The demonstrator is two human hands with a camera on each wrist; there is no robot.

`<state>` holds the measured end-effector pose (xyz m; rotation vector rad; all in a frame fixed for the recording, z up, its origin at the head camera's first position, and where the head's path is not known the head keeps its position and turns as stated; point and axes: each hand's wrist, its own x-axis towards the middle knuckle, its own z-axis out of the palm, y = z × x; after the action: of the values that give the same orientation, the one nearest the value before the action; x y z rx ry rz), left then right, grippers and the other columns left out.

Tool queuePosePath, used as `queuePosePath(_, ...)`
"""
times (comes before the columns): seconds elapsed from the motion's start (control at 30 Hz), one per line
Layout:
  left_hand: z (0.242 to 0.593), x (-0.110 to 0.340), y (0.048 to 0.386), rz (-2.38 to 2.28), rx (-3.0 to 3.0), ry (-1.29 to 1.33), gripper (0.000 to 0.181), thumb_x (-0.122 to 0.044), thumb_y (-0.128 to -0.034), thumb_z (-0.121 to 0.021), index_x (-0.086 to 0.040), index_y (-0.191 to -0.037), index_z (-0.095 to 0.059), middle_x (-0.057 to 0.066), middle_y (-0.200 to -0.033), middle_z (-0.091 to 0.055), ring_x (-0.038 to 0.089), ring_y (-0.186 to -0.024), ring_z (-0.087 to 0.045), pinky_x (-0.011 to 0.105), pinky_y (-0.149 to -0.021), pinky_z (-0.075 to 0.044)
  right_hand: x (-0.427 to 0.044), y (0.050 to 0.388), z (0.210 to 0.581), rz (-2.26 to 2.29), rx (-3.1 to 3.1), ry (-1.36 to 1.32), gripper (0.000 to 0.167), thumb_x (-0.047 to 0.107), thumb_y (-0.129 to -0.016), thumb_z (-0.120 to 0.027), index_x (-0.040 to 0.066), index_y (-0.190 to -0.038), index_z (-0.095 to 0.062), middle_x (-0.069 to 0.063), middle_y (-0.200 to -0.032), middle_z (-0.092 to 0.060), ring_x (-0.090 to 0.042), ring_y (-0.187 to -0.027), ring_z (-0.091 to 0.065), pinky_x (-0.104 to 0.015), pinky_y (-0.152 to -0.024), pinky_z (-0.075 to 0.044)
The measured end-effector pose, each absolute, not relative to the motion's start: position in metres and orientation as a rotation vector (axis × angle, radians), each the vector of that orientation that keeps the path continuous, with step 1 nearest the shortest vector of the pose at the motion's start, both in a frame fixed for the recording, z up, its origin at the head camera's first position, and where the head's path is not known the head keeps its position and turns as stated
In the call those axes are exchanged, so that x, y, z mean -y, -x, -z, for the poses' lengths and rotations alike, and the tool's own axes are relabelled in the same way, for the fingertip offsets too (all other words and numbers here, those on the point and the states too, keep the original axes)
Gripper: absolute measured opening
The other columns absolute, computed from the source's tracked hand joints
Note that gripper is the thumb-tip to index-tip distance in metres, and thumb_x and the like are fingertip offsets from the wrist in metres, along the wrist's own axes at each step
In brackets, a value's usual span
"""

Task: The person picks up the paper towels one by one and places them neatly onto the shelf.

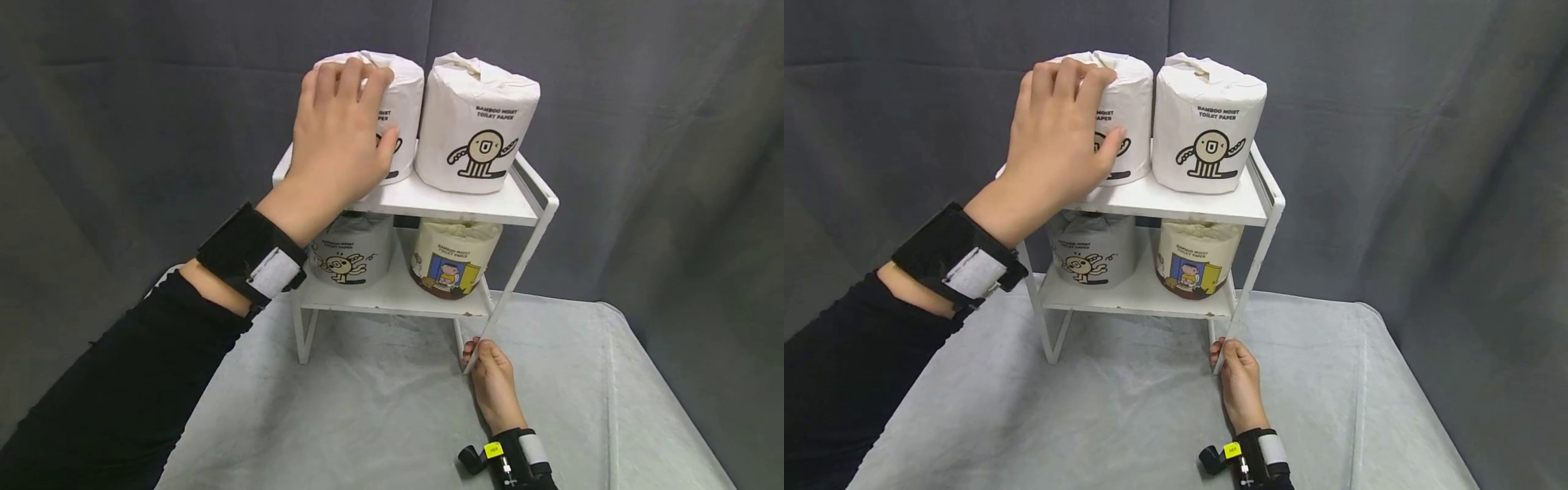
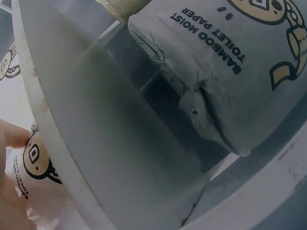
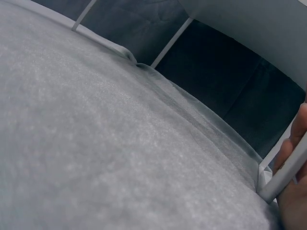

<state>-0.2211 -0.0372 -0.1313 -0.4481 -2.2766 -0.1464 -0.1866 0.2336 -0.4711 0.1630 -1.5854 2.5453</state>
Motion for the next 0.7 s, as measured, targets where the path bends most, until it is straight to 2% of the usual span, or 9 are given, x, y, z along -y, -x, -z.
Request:
queuePosePath(0.2, 0.138, 0.037, 0.221, 0.140, 2.243, 0.455, 0.052, -0.031, -0.1001, -0.051, -0.008, -0.143, -0.035, 0.014, -0.136, -0.040, 0.032, -0.129, -0.032, 0.042, -0.116, -0.017, -0.234, 0.184, 0.472, -2.526, 1.612, -0.136, 0.025, 0.029, -0.103, -0.048, 0.014, -0.092, -0.064, 0.002, -0.086, -0.061, -0.008, -0.081, -0.058, -0.020, -0.079, -0.047)
queuePosePath(0.43, 0.142, 0.033, 0.217, 0.148, 2.245, 0.463, 0.053, -0.029, -0.1002, -0.050, -0.001, -0.140, -0.029, 0.018, -0.144, -0.034, 0.032, -0.138, -0.027, 0.042, -0.121, -0.006, -0.237, 0.181, 0.470, -2.404, 1.677, -0.007, 0.026, 0.028, -0.103, -0.050, 0.012, -0.091, -0.067, 0.002, -0.085, -0.063, -0.008, -0.084, -0.059, -0.020, -0.078, -0.049)
queuePosePath(0.63, 0.138, 0.039, 0.215, 0.183, 2.257, 0.487, 0.052, -0.028, -0.1012, -0.049, -0.002, -0.143, -0.032, 0.014, -0.153, -0.031, 0.028, -0.146, -0.021, 0.042, -0.121, -0.002, -0.237, 0.185, 0.464, -2.111, 1.849, 0.090, 0.039, 0.025, -0.102, -0.056, -0.013, -0.103, -0.064, 0.003, -0.087, -0.068, -0.010, -0.087, -0.063, -0.021, -0.082, -0.051)
queuePosePath(0.7, 0.139, 0.043, 0.216, 0.199, 2.250, 0.494, 0.053, -0.028, -0.1017, -0.049, -0.004, -0.145, -0.032, 0.012, -0.156, -0.030, 0.025, -0.148, -0.018, 0.042, -0.121, 0.000, -0.237, 0.185, 0.461, -2.012, 1.916, 0.089, 0.041, 0.024, -0.102, -0.058, -0.016, -0.106, -0.063, 0.005, -0.086, -0.070, -0.010, -0.086, -0.064, -0.022, -0.081, -0.051)
